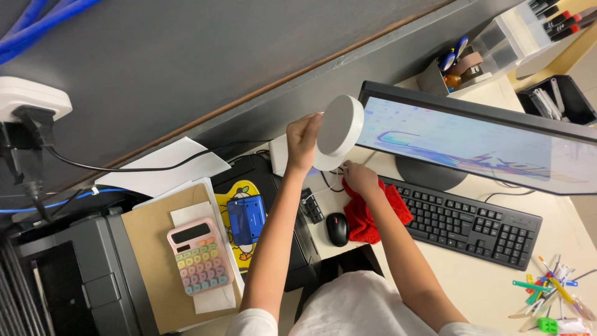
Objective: The person cleans a white desk lamp with a red cloth, wiping the head and base. They then wipe the desk surface and clean two black wire mesh trays, wiping the inside and outside of each tray with the cloth.
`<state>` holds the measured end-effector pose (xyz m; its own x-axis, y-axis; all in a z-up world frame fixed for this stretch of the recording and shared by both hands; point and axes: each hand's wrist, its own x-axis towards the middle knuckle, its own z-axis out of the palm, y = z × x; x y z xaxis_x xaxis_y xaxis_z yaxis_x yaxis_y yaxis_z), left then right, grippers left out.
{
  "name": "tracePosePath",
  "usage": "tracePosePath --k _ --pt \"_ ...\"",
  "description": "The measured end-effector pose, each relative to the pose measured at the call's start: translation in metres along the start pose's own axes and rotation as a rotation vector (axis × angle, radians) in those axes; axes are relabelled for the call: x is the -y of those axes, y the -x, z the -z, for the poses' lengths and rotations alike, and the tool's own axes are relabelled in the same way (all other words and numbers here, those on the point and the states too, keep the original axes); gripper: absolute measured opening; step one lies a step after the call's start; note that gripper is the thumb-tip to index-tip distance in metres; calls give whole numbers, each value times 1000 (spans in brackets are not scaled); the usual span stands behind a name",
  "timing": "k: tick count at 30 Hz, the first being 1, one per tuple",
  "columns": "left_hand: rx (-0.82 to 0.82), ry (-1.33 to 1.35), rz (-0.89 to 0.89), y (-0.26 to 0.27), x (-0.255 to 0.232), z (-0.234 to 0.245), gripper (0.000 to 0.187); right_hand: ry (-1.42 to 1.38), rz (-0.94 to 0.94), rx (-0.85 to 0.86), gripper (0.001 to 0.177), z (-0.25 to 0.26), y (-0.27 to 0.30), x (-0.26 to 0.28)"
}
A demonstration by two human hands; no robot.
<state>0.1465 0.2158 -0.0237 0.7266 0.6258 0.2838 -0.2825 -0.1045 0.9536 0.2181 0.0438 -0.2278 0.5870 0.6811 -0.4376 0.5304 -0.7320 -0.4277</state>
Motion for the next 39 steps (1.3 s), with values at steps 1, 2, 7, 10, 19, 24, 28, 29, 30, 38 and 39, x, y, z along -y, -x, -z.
tracePosePath --k 1,2,7,10,19,24,28,29,30,38,39 --pt "-1 0 -1 -2 5 -3 47 0 1 0 31 3 2 3" --pt "2 10 -15 -4 9 -5 46 -14 -44 22 34 7 3 6" --pt "3 36 -22 -11 39 -13 44 63 -117 24 49 -1 -11 17" --pt "10 66 -2 -10 57 -13 42 151 -147 10 50 -20 -36 13" --pt "43 153 26 -7 90 -16 37 -200 -318 -182 36 -44 -47 -20" --pt "152 158 83 -3 108 -15 35 -596 -200 -407 45 -61 -50 -30" --pt "184 186 166 -3 106 -15 36 -666 -134 -440 51 -24 -40 -2" --pt "200 205 176 -7 102 -14 36 -630 -139 -417 49 -22 -43 1" --pt "212 226 189 -9 98 -13 36 -592 -144 -392 47 -21 -44 3" --pt "326 313 337 -38 133 11 48 -539 -206 -271 53 -57 -77 -9" --pt "349 369 411 -42 132 15 52 -551 -195 -266 54 -58 -77 -8"
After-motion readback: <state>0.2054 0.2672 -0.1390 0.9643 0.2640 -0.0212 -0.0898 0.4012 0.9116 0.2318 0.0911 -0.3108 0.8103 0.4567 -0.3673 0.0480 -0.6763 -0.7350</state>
